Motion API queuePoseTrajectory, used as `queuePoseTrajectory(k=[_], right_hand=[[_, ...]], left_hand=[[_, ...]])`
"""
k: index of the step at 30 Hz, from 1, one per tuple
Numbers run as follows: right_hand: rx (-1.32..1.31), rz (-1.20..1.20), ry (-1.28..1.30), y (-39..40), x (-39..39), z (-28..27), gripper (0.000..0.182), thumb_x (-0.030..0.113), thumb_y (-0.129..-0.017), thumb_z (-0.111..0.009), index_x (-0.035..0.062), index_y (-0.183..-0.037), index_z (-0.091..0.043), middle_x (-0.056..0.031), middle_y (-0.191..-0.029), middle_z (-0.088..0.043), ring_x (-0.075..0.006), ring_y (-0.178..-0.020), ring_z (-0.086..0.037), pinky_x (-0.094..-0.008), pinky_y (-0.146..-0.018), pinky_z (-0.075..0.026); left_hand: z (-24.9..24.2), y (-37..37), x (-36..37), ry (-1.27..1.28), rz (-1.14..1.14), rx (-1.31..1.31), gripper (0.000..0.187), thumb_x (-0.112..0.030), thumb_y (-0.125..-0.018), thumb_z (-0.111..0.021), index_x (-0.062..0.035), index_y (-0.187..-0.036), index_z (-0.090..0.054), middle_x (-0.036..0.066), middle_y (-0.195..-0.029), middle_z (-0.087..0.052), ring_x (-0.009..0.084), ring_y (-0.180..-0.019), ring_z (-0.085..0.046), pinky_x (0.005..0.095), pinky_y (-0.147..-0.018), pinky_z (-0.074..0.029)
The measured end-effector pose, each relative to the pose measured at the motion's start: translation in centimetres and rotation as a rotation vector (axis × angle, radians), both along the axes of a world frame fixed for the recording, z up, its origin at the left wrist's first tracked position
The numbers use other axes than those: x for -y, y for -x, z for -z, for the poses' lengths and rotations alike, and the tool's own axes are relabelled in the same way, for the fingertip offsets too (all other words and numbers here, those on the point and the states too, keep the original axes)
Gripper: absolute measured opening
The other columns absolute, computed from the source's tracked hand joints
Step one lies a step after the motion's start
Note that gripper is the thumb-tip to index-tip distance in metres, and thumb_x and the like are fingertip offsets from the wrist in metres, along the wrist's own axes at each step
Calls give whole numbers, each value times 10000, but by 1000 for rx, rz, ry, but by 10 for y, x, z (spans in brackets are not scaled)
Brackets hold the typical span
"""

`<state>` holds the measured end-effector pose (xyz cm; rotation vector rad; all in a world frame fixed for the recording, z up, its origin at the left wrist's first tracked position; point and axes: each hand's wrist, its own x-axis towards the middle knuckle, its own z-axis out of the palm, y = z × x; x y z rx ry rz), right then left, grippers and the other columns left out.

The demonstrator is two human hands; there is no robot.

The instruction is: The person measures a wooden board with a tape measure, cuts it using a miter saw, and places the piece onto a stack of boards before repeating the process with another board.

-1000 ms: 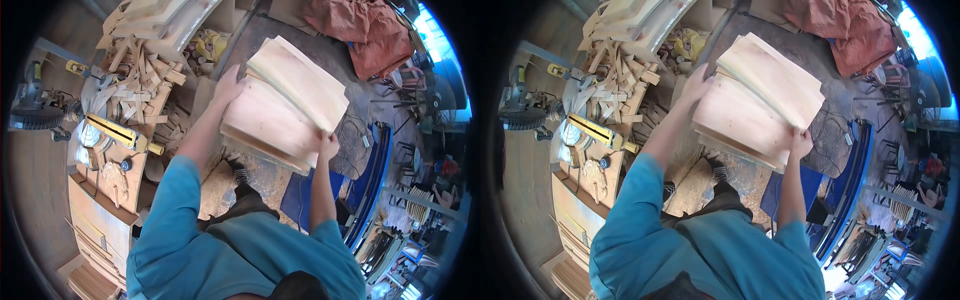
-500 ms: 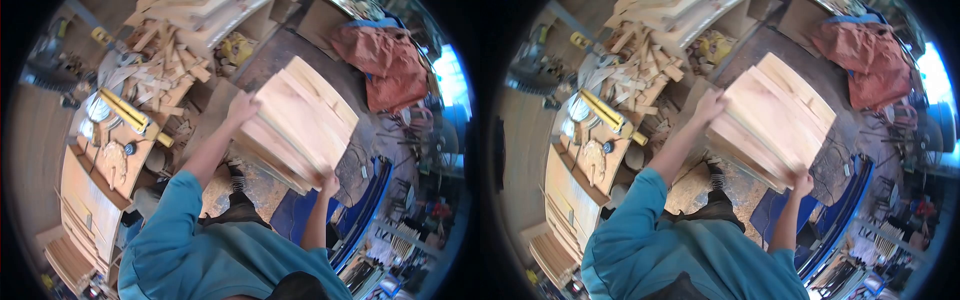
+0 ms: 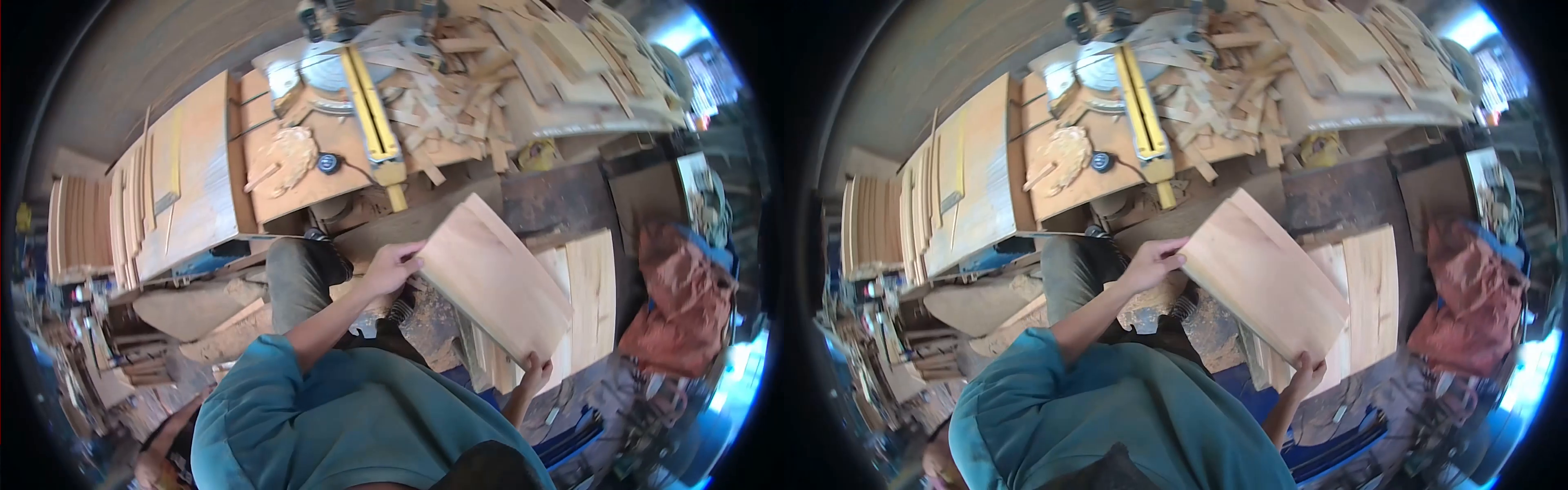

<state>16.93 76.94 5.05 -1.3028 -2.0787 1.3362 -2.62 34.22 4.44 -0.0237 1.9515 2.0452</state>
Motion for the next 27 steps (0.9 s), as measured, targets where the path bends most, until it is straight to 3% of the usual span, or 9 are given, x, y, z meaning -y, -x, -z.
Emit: queuePoseTrajectory(k=[3, 5, 8, 10, 12, 21, 24, 26, 27], right_hand=[[-50, -272, 89, 84, 46, -14, 570, 145, -860, -771, -97, -1338, -576, -164, -1238, -656, -239, -1065, -651, -365, -917, -549], [-224, -431, 167, 158, 101, -12, 436, 58, -892, -755, -51, -1280, -589, -77, -1110, -665, -174, -910, -634, -329, -817, -538], [-356, -725, 201, 267, 195, 5, 567, 59, -917, -746, -83, -1421, -526, -177, -1337, -637, -251, -1212, -620, -380, -1041, -511], [-378, -813, -96, 338, 254, 50, 592, 131, -867, -813, -68, -1375, -584, -242, -1386, -629, -359, -1259, -631, -437, -1071, -496], [-317, -941, -9, 384, 326, 23, 599, 155, -809, -841, -37, -1334, -625, -271, -1375, -623, -430, -1245, -617, -467, -1084, -482], [24, -994, -417, 413, 471, 47, 786, 489, -866, -753, 51, -1479, -530, -187, -1524, -524, -373, -1481, -390, -596, -1235, -214], [-191, -959, -647, 392, 470, 48, 739, 427, -912, -718, 39, -1504, -509, -197, -1525, -522, -379, -1487, -379, -579, -1221, -258], [-159, -1144, -427, 358, 453, 55, 696, 398, -932, -694, 33, -1500, -520, -210, -1527, -518, -387, -1477, -389, -572, -1210, -289], [-116, -1316, -198, 343, 448, 61, 655, 369, -953, -670, 28, -1495, -531, -223, -1528, -515, -396, -1468, -399, -566, -1200, -321]], left_hand=[[-41, -22, 79, -111, -235, 87, 444, -32, -1025, -651, 21, -1465, -615, 102, -1397, -697, 142, -1238, -634, 312, -1090, -481], [-50, -32, 129, -23, -423, -9, 454, -22, -1039, -625, 26, -1488, -591, 99, -1434, -674, 156, -1293, -608, 316, -1133, -449], [-51, -28, 202, 21, -673, -109, 464, -39, -1057, -604, 27, -1514, -564, 111, -1439, -669, 171, -1325, -598, 319, -1140, -450], [-42, -18, 248, 107, -818, -126, 462, -46, -1065, -589, 34, -1519, -556, 119, -1445, -662, 176, -1320, -603, 319, -1139, -453], [-26, -14, 293, 156, -893, -107, 466, -52, -1073, -580, 40, -1528, -542, 119, -1461, -648, 175, -1328, -594, 316, -1146, -443], [77, -1, 428, 364, -995, -33, 471, -130, -1081, -527, -9, -1535, -560, 106, -1514, -618, 216, -1435, -520, 350, -1204, -371], [84, -2, 426, 529, -953, -100, 473, -175, -1080, -535, -12, -1523, -574, 136, -1535, -602, 215, -1463, -489, 371, -1221, -336], [47, 1, 387, 1094, -1141, -170, 466, -202, -1083, -541, 4, -1498, -590, 182, -1553, -584, 233, -1483, -474, 369, -1227, -324], [30, -2, 368, 964, -1199, -328, 435, -258, -1081, -571, 7, -1415, -656, 259, -1470, -627, 357, -1514, -446, 450, -1263, -283]])
